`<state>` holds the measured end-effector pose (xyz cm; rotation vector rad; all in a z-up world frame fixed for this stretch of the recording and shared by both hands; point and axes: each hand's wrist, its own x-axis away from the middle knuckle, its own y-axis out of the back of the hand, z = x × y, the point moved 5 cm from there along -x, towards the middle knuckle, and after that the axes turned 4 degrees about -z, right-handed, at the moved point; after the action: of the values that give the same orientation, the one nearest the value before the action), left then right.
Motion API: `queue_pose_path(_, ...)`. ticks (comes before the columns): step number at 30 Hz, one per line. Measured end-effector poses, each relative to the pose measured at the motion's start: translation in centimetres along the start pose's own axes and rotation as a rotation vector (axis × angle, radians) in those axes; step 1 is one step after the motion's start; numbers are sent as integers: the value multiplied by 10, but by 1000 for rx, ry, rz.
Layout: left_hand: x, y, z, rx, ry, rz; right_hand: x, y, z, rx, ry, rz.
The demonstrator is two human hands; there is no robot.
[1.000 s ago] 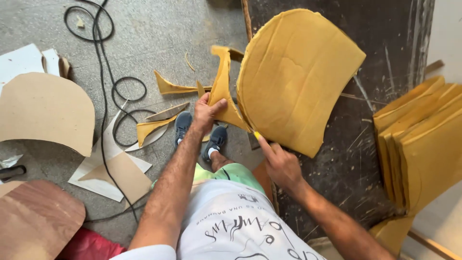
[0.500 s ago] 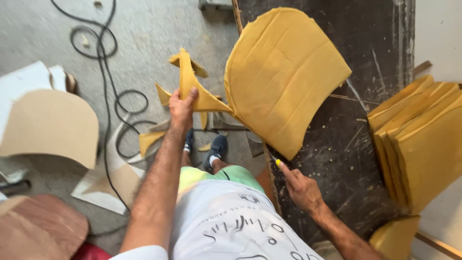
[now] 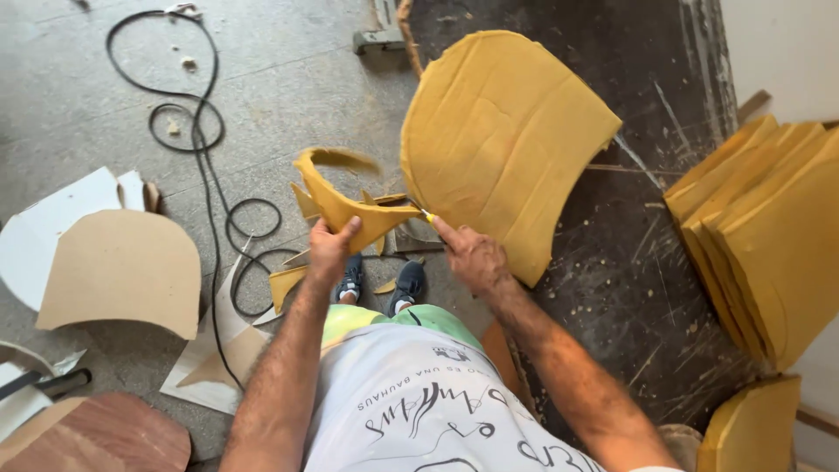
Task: Cutting out shapes from foam sheets using a utility knife for furniture reupholstery.
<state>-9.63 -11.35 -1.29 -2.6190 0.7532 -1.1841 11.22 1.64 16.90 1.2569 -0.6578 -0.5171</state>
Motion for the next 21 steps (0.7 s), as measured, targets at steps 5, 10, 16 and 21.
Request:
queue_pose_path(5, 22, -36, -68, -867, -223, -102, -10, -4, 0, 166, -35, 138)
queue_pose_path(10, 69, -155, -155, -1299, -943, 325, -29, -20, 12, 214, -156, 272)
queue_pose_path(16, -109, -227, 76, -1689, -1324, -548, -32, -57, 3, 307, -164, 247)
queue_pose_path(21, -103, -232, 95, -1784, -1490, -671, -65, -99, -10, 97, -330, 214)
